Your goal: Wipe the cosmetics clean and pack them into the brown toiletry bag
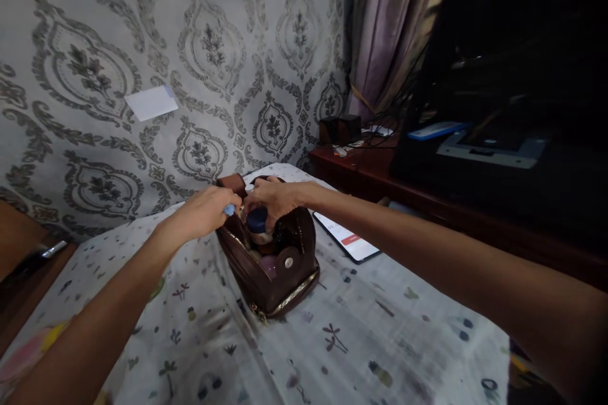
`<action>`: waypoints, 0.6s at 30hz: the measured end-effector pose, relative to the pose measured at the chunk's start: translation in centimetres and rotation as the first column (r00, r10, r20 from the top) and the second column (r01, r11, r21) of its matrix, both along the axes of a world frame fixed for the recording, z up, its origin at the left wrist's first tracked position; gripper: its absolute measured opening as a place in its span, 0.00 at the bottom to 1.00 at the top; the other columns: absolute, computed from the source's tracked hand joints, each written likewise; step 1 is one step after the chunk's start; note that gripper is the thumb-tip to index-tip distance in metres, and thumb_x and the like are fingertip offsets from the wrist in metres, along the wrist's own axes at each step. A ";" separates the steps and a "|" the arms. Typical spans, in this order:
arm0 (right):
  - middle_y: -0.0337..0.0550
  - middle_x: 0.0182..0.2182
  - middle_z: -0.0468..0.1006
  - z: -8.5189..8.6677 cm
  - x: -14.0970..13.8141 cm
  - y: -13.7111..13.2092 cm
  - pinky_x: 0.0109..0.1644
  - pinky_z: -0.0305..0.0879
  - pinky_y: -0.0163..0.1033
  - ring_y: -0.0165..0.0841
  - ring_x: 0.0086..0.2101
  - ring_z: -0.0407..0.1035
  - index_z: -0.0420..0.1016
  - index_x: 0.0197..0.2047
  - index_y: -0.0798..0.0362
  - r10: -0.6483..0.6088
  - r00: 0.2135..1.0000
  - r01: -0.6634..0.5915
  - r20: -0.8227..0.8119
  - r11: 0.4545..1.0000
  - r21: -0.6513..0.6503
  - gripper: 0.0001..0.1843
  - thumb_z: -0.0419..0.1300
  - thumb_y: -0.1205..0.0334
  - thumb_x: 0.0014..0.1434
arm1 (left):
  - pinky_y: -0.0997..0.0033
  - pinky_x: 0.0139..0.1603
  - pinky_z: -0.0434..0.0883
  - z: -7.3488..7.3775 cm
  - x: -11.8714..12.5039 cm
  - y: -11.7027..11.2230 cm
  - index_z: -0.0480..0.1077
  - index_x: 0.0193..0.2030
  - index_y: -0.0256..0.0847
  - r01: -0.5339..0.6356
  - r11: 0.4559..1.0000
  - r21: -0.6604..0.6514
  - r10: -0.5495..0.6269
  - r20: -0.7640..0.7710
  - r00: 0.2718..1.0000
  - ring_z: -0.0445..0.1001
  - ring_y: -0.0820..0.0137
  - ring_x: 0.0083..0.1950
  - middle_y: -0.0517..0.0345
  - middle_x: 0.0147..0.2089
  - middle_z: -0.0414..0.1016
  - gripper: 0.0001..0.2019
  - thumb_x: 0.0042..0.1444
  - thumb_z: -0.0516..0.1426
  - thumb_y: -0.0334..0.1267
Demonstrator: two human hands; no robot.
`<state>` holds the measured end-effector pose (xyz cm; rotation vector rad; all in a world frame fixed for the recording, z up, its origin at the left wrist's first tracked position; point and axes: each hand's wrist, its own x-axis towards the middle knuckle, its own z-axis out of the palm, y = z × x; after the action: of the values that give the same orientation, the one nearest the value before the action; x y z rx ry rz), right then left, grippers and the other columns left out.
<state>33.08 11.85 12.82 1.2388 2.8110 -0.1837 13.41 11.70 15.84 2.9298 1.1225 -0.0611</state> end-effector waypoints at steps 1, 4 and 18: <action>0.43 0.47 0.79 0.0 0.0 -0.1 0.54 0.51 0.47 0.46 0.53 0.61 0.77 0.51 0.48 0.017 1.000 -0.017 0.019 1.000 -0.008 0.28 0.72 0.60 0.44 | 0.70 0.47 0.68 0.1 0.2 -0.1 0.75 0.38 0.45 -0.007 1.000 0.010 0.007 -0.006 1.000 0.75 0.63 0.47 0.58 0.42 0.79 0.18 0.45 0.51 0.24; 0.45 0.46 0.80 -0.3 -0.1 -0.6 0.56 0.48 0.51 0.48 0.53 0.60 0.78 0.51 0.50 0.046 0.997 -0.049 0.058 0.998 0.041 0.27 0.71 0.61 0.45 | 0.70 0.46 0.68 0.4 0.8 -0.6 0.75 0.41 0.45 -0.013 0.999 0.031 0.014 -0.034 0.999 0.74 0.63 0.48 0.57 0.46 0.78 0.19 0.45 0.51 0.24; 0.43 0.43 0.82 0.6 0.5 -1.1 0.44 0.53 0.39 0.37 0.42 0.71 0.80 0.48 0.56 0.077 0.996 -0.078 0.050 0.997 0.026 0.20 0.70 0.61 0.52 | 0.64 0.48 0.70 -1.1 1.5 -0.9 0.70 0.51 0.47 -0.118 0.973 0.198 0.111 0.043 0.993 0.72 0.56 0.57 0.51 0.57 0.69 0.15 0.58 0.53 0.33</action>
<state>33.60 10.80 13.38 1.1214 2.8233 -0.1091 14.95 10.83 14.73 3.0156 1.3661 0.1051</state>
